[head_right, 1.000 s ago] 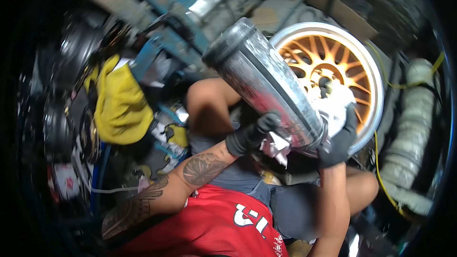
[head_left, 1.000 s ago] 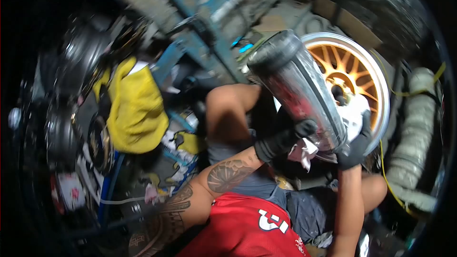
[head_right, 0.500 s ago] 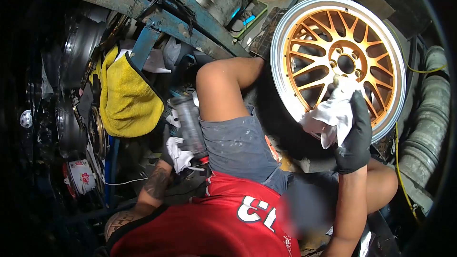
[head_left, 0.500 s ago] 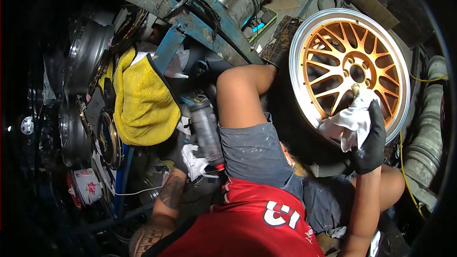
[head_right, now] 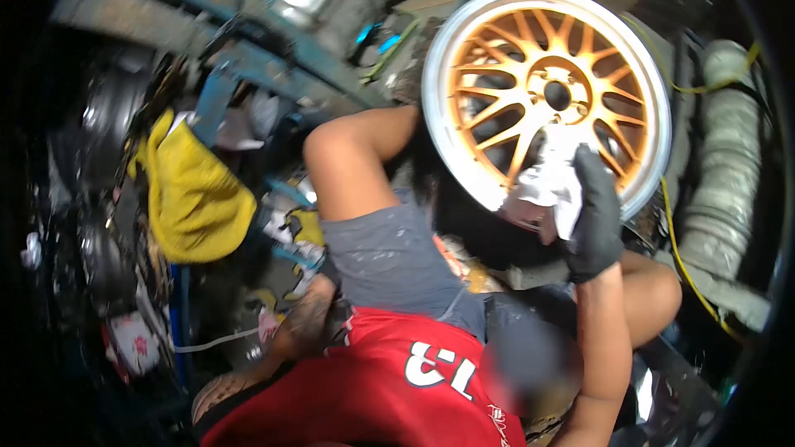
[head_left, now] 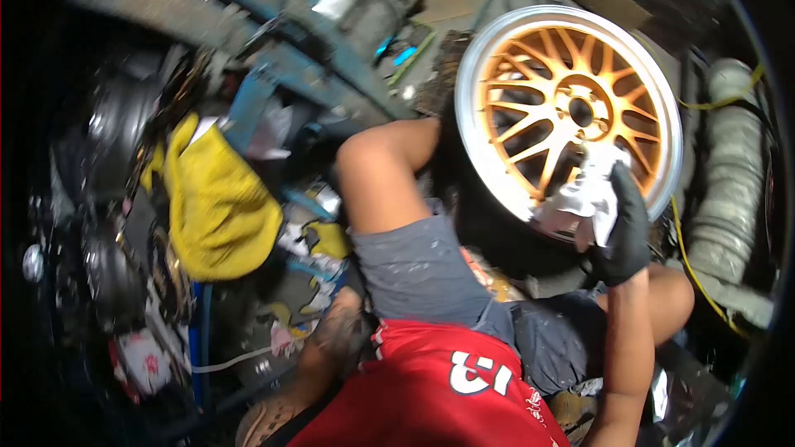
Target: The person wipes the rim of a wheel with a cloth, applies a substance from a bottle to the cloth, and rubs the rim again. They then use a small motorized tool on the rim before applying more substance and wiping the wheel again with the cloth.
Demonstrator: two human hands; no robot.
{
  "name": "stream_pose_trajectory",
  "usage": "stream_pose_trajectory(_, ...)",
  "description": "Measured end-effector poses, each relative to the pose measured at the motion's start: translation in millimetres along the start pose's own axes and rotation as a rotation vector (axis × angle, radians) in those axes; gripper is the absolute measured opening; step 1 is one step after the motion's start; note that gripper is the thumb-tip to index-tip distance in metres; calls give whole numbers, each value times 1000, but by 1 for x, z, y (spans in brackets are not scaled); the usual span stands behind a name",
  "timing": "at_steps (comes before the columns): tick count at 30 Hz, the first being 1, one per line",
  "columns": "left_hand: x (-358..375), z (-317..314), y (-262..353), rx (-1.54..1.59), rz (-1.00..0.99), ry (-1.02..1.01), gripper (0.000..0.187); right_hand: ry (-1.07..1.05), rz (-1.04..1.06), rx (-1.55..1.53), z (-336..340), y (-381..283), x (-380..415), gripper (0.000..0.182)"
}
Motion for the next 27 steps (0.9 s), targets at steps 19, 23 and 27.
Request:
stream_pose_trajectory(19, 55, -372, 358, -684, -1122, -735, 89, -113, 44, -646, 14, 5, -35, 43)
stream_pose_trajectory(23, 47, -390, 344, -517, -1043, -745, 88, -26, 54, -607, 29, 12, -45, 41)
stream_pose_trajectory(27, 44, -398, 337, -576, -1052, -820, 86, -96, -15, -646, 30, 21, -48, 39)
Point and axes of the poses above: each hand's wrist, its own x-axis away from the middle knuckle, its own z-axis out of the back of the hand, y = z × x, the point moved 10 cm from there along -x, towards the middle knuckle, and after that the axes turned 5 degrees about -y, right-handed, at the moved point
